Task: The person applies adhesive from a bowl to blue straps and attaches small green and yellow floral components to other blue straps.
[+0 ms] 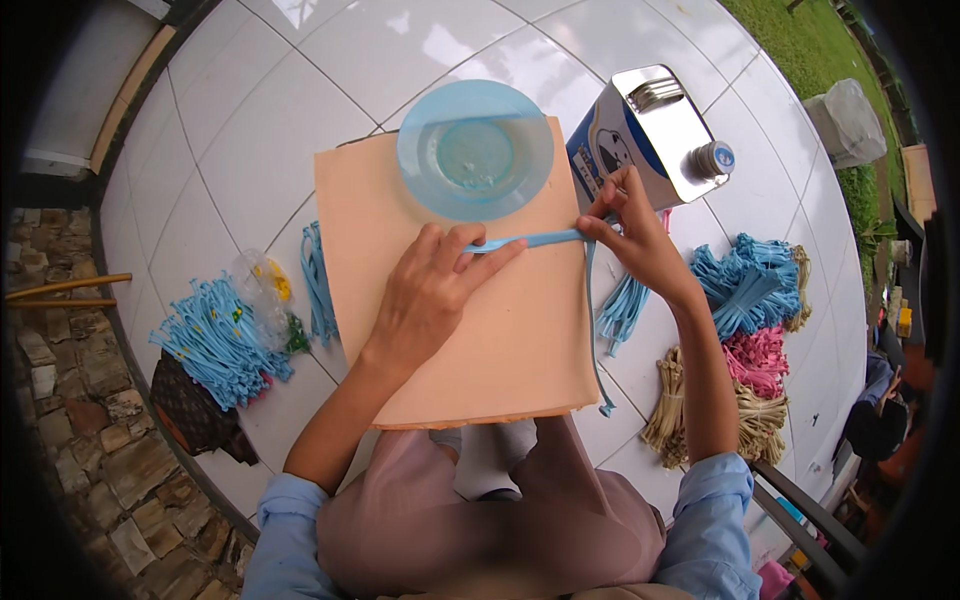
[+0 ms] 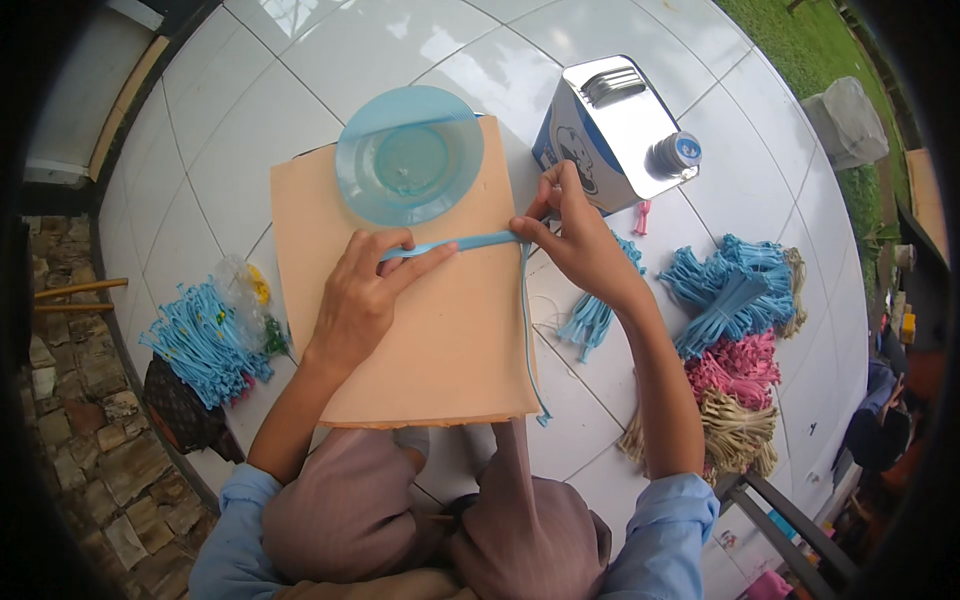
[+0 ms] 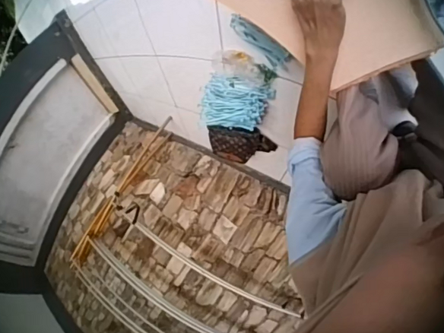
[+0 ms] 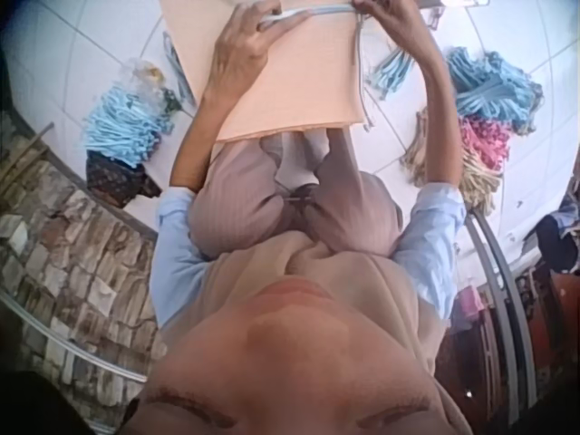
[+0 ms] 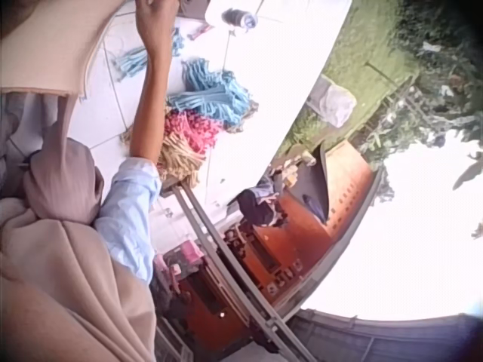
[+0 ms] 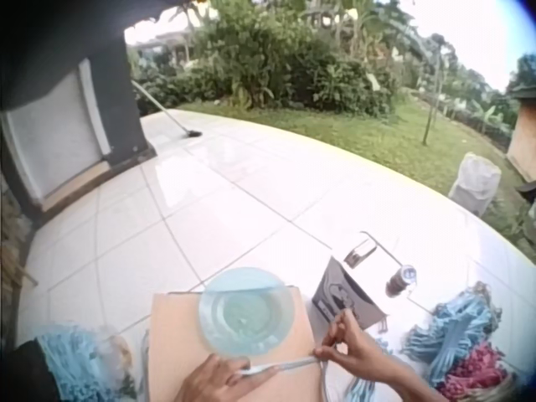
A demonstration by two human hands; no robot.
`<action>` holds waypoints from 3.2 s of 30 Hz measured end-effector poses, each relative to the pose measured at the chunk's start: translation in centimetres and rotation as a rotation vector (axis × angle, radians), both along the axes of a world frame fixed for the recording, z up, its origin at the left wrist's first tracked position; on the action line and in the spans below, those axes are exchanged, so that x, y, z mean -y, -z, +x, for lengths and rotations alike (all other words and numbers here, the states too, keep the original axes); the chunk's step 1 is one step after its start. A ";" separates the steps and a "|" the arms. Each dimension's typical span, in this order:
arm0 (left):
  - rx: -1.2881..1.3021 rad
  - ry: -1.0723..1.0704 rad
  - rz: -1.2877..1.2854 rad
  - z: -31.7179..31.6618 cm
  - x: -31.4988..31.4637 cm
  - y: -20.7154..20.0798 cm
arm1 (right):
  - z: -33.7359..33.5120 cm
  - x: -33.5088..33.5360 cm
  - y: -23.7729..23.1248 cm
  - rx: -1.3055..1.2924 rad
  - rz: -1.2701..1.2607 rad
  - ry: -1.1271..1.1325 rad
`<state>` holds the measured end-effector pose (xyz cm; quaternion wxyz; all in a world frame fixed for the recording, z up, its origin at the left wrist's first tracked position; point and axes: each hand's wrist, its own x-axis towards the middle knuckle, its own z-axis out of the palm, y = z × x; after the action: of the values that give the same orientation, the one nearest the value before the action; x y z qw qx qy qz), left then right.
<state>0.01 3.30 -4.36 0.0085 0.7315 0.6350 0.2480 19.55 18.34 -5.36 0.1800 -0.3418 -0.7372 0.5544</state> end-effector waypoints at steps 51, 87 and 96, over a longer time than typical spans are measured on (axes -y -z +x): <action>0.056 0.028 -0.023 0.0 0.0 0.0 | 2.1 4.3 -1.6 -0.025 -0.037 0.023; 0.064 0.028 -0.026 -0.2 0.1 0.1 | 1.9 6.8 6.0 -0.359 0.475 0.121; 0.150 0.009 -0.058 0.2 0.2 0.0 | 2.0 6.2 5.2 -0.446 0.390 0.118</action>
<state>0.17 3.10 -4.31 0.0781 0.7133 0.6361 0.2835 21.52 12.17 -10.56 0.4314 -0.2129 -0.7510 0.4522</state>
